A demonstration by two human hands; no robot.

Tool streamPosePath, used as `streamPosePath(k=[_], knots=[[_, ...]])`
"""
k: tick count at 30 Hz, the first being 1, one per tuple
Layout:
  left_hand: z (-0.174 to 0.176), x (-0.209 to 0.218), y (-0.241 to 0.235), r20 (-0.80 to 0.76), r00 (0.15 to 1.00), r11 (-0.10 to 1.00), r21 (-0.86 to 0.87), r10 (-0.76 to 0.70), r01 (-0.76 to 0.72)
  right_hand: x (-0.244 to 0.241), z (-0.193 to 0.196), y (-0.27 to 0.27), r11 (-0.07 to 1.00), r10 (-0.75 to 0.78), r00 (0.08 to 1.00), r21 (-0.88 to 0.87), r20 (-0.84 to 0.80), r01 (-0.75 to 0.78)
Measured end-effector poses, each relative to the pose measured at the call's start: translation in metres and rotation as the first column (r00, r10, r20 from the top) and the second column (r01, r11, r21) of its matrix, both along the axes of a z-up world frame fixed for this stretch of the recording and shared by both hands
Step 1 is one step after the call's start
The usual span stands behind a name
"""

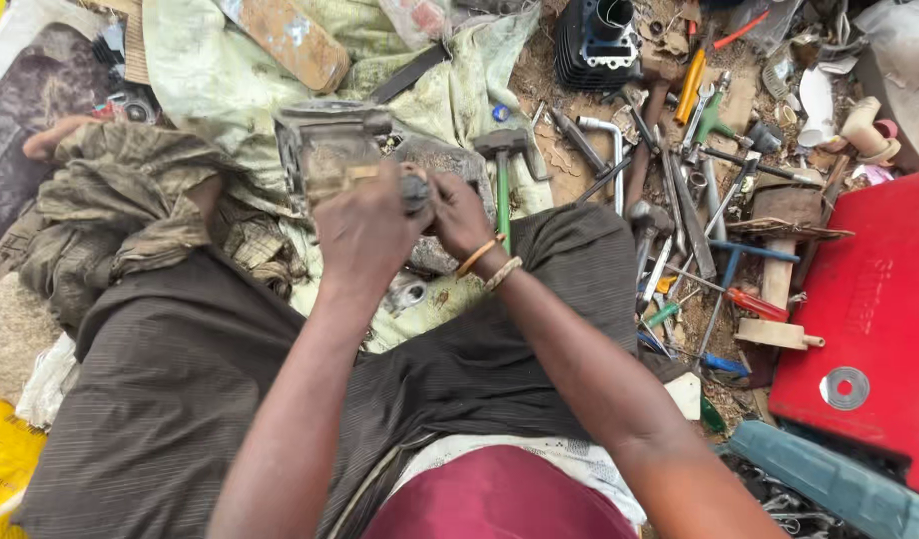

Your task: The person is sitting on the ground repairing a small engine block. They use a wrench to loosen a bolt on the crankshaft, then use a hammer to tap the crankshaft and remove it from the engine casing.

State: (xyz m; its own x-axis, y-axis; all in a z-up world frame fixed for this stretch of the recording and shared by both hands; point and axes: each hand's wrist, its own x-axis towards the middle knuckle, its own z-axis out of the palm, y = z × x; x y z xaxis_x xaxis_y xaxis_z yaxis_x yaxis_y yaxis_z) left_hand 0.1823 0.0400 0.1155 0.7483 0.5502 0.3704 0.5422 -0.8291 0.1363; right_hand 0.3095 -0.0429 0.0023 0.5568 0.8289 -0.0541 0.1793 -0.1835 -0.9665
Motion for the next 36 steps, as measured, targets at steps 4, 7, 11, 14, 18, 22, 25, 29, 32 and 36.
streamPosePath(k=[4, 7, 11, 14, 18, 22, 25, 29, 32, 36], knots=[[-0.022, -0.053, -0.001, 0.189, 0.961, 0.926, -0.357, 0.200, -0.123, -0.042, 0.010, -0.014, 0.989, 0.127, 0.975, 0.049, 0.180, -0.137], [-0.031, -0.092, 0.013, 0.383, 0.880, 0.947, -0.259, 0.280, -0.189, -0.072, 0.018, -0.014, 0.971, 0.234, 0.959, -0.090, 0.163, -0.221], [-0.034, -0.117, 0.043, 0.389, 0.869, 0.951, -0.178, 0.305, -0.254, -0.091, 0.018, 0.009, 0.974, 0.212, 0.913, -0.004, 0.348, -0.224], [-0.044, -0.126, 0.054, 0.420, 0.810, 0.898, -0.341, 0.410, -0.278, -0.084, 0.012, 0.020, 0.991, 0.131, 0.920, -0.018, 0.369, -0.134], [-0.061, -0.130, 0.063, 0.447, 0.667, 0.714, -0.674, 0.596, -0.188, -0.040, 0.009, 0.063, 0.993, 0.086, 0.947, -0.101, 0.311, -0.057], [-0.070, -0.140, 0.056, 0.509, 0.627, 0.735, -0.661, 0.589, -0.153, -0.013, -0.002, 0.146, 0.970, 0.197, 0.921, -0.205, 0.336, -0.133], [-0.066, -0.143, 0.052, 0.508, 0.627, 0.737, -0.655, 0.590, -0.163, -0.019, -0.014, 0.211, 0.959, 0.277, 0.814, -0.195, 0.510, -0.204], [-0.065, -0.156, 0.039, 0.470, 0.573, 0.633, -0.765, 0.671, -0.114, -0.033, -0.038, 0.256, 0.718, 0.488, 0.823, -0.671, 0.292, -0.187], [-0.070, -0.162, 0.039, 0.454, 0.509, 0.557, -0.828, 0.732, -0.062, -0.035, -0.056, 0.265, 0.705, 0.515, 0.808, -0.678, 0.286, -0.209], [-0.063, -0.166, 0.027, 0.483, 0.491, 0.578, -0.814, 0.725, -0.053, -0.046, -0.060, 0.244, 0.757, 0.432, 0.860, -0.627, 0.272, -0.181]])
